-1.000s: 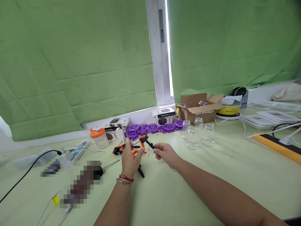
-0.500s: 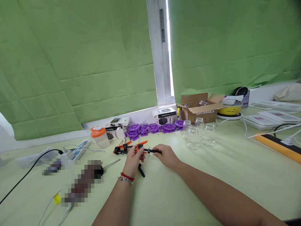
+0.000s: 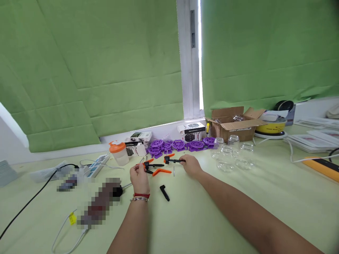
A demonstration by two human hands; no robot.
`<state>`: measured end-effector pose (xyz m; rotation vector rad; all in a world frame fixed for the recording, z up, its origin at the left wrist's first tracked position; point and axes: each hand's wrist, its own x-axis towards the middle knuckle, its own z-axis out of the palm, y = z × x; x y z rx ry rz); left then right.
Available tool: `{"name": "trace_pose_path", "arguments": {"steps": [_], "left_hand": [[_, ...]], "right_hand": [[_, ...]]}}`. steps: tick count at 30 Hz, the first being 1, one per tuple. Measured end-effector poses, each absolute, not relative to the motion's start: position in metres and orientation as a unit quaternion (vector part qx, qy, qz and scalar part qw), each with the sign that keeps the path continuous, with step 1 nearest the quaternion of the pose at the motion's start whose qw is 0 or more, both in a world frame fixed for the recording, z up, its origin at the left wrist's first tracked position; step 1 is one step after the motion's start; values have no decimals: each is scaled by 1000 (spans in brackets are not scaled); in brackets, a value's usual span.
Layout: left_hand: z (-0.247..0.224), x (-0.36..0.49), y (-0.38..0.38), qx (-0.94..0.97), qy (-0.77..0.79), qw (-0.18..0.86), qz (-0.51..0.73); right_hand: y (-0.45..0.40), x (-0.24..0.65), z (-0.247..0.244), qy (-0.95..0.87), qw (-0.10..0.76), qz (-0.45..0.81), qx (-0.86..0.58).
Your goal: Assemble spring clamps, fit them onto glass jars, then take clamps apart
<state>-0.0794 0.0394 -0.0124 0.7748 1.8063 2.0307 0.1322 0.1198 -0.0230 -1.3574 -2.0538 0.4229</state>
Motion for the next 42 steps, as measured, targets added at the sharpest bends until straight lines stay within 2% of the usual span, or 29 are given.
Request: {"name": "trace_pose_path", "arguments": {"steps": [12, 23, 29, 32, 34, 42], "left_hand": [[-29, -88, 49, 279, 698, 139, 645], [-42, -81, 47, 441, 773, 147, 432], [-11, -89, 31, 467, 817, 59, 333], [5, -100, 22, 461, 865, -52, 192], [9, -107, 18, 453, 877, -87, 137], [0, -113, 17, 474, 876, -19, 85]], "right_hand": [[155, 103, -42, -789, 267, 178, -525], [154, 103, -42, -813, 235, 174, -504], [153, 102, -40, -823, 218, 161, -499], [150, 100, -36, -823, 213, 152, -504], [146, 97, -31, -824, 216, 139, -505], [109, 68, -19, -867, 197, 101, -446]]}}
